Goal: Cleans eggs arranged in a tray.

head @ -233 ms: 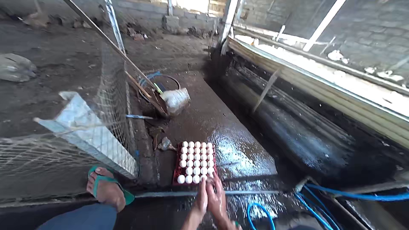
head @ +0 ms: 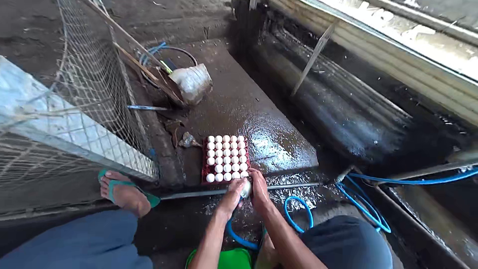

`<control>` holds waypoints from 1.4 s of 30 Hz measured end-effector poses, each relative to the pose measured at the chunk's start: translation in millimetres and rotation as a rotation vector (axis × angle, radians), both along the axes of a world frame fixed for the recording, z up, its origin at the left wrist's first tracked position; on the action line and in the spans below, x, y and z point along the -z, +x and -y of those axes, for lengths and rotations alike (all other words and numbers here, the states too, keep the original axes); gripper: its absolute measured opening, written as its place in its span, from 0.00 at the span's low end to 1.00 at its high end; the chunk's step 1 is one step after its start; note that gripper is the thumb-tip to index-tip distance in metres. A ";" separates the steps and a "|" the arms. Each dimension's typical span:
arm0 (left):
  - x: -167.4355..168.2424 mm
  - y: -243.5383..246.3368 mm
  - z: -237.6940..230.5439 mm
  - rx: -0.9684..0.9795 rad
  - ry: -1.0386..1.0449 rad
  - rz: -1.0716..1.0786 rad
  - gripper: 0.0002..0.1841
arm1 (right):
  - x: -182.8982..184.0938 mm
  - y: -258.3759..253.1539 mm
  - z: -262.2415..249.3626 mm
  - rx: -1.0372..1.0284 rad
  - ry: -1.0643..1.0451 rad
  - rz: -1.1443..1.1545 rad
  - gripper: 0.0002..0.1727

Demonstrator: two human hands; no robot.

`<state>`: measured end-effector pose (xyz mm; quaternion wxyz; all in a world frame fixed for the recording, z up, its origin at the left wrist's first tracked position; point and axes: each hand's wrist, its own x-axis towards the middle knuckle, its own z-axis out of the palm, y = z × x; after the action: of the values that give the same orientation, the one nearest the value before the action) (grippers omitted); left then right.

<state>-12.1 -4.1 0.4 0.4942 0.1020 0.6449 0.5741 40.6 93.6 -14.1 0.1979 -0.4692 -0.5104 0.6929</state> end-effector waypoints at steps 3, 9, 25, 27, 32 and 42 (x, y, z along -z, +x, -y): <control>2.5 0.2 -3.4 -0.079 0.100 -0.076 0.25 | -10.3 2.2 23.2 -0.105 0.281 -0.054 0.22; 7.7 16.5 -17.8 -0.131 0.038 -0.286 0.25 | -10.2 -2.5 12.9 0.057 0.149 0.061 0.20; 0.1 12.4 -12.4 -0.051 -0.044 -0.119 0.19 | -6.0 -3.8 -10.2 0.101 -0.058 0.066 0.20; 3.3 8.8 -14.0 -0.133 -0.002 -0.119 0.22 | -14.7 -2.7 -0.9 0.070 0.058 0.037 0.19; 6.1 14.6 -11.2 -0.094 0.118 -0.234 0.27 | -8.3 -1.4 19.0 -0.042 0.307 0.032 0.22; -1.6 18.4 -14.2 -0.136 0.060 -0.178 0.33 | -0.3 -5.6 12.7 0.024 0.209 0.017 0.23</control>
<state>6.4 10.1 2.1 0.3916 0.1233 0.6742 0.6139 35.1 80.9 -13.9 0.2495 -0.4580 -0.5761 0.6294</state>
